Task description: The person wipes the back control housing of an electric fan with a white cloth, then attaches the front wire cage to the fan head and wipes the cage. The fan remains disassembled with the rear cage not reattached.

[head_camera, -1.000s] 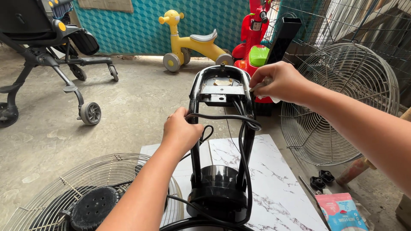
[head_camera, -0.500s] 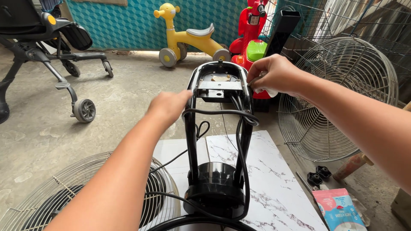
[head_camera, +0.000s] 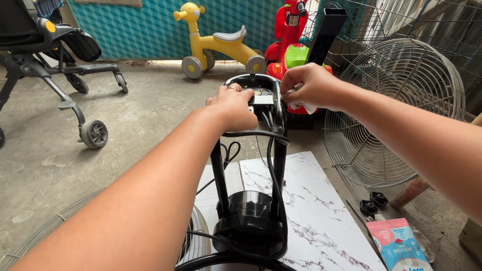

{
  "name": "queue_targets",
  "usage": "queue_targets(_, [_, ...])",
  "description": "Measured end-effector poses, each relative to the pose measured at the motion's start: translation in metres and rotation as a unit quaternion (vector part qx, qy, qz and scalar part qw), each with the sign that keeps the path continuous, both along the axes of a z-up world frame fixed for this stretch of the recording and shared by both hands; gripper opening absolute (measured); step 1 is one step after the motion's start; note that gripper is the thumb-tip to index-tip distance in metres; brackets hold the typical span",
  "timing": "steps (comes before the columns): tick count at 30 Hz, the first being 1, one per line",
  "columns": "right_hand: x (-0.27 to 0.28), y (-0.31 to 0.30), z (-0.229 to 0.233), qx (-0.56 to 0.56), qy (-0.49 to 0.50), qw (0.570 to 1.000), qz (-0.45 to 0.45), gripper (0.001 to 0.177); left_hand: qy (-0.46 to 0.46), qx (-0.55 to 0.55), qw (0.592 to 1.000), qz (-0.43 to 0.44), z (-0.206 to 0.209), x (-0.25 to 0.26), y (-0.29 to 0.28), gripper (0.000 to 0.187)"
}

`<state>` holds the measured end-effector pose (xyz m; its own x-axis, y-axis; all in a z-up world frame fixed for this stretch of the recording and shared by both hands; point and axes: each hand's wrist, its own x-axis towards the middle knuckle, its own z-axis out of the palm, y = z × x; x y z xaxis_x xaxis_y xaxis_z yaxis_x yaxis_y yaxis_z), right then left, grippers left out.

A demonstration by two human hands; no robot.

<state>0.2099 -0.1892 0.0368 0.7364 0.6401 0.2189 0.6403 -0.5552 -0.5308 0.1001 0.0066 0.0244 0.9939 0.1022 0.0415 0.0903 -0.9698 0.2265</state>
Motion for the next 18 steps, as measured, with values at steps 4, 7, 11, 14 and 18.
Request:
queue_targets(4, [-0.003, -0.006, -0.004, 0.015, 0.005, 0.999, -0.033, 0.022, -0.006, -0.007, 1.000, 0.014, 0.002, -0.010, -0.012, 0.078])
queue_targets(7, [-0.007, -0.011, 0.001, 0.102, 0.136, 0.985, -0.016, 0.022, -0.017, -0.010, 1.000, 0.014, 0.007, -0.023, -0.019, 0.079])
queue_targets(11, [-0.014, -0.023, 0.012, 0.145, 0.238, 0.960, -0.040, 0.020, -0.034, -0.014, 0.999, 0.013, 0.011, -0.035, -0.034, 0.076])
queue_targets(14, [-0.019, -0.030, 0.020, 0.120, 0.252, 0.959, -0.040, 0.022, -0.041, -0.014, 0.999, 0.022, 0.014, -0.040, -0.041, 0.074])
queue_targets(18, [-0.023, -0.034, 0.021, 0.119, 0.249, 0.960, -0.054, 0.026, -0.042, -0.024, 0.998, 0.029, 0.017, -0.041, -0.049, 0.068])
